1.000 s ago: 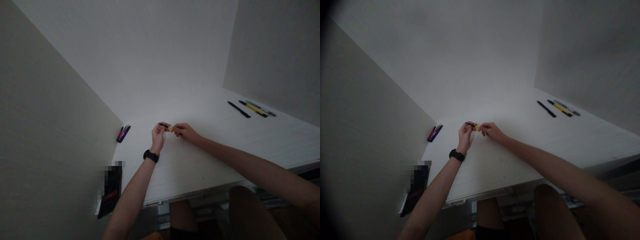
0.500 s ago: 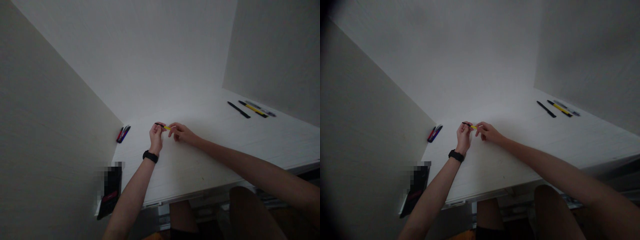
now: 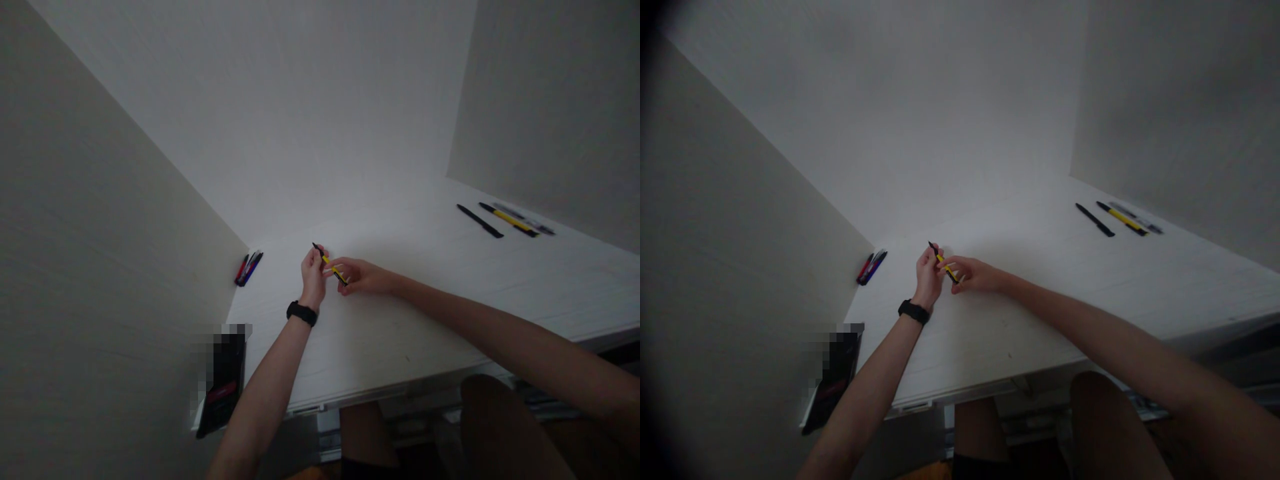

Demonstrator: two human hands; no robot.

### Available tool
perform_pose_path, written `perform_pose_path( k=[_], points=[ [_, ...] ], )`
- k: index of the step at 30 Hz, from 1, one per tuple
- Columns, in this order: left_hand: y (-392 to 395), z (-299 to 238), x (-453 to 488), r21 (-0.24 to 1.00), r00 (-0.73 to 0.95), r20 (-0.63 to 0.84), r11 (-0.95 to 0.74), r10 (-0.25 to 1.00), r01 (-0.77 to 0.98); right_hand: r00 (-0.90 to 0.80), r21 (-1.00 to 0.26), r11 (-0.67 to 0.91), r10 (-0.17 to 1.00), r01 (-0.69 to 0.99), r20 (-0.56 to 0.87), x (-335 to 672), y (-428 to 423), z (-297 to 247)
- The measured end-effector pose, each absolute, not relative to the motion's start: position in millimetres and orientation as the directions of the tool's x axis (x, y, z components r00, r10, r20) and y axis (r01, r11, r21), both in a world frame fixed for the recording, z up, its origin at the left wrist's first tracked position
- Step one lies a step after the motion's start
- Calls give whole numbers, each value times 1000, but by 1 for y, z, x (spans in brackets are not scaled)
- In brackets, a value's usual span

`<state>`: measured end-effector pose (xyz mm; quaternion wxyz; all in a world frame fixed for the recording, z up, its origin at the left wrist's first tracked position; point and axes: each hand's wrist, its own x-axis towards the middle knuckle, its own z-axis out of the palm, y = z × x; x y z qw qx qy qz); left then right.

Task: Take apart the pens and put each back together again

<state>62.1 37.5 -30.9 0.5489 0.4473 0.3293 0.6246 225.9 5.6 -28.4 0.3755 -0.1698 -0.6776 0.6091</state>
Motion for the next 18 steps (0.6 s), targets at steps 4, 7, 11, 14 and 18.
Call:
perform_pose_path(
  k=[4,7,11,14,18],
  points=[
    [35,-30,63,908,23,206,-182,978,-378,-646,-961,202,711,-189,277,227,3,-26],
    [35,-30,63,914,1,236,-221,972,-340,-664,-962,198,696,-189,274,228,1,-22],
    [36,-30,63,924,1,253,-241,968,-297,-658,-964,204,705,-170,265,227,1,-22],
    [36,-31,63,928,16,253,-238,967,-288,-647,-966,215,718,-143,255,226,2,-25],
    [37,-32,64,925,17,276,-261,961,-275,-644,-954,279,711,-109,282,227,5,-29]
  ],
)
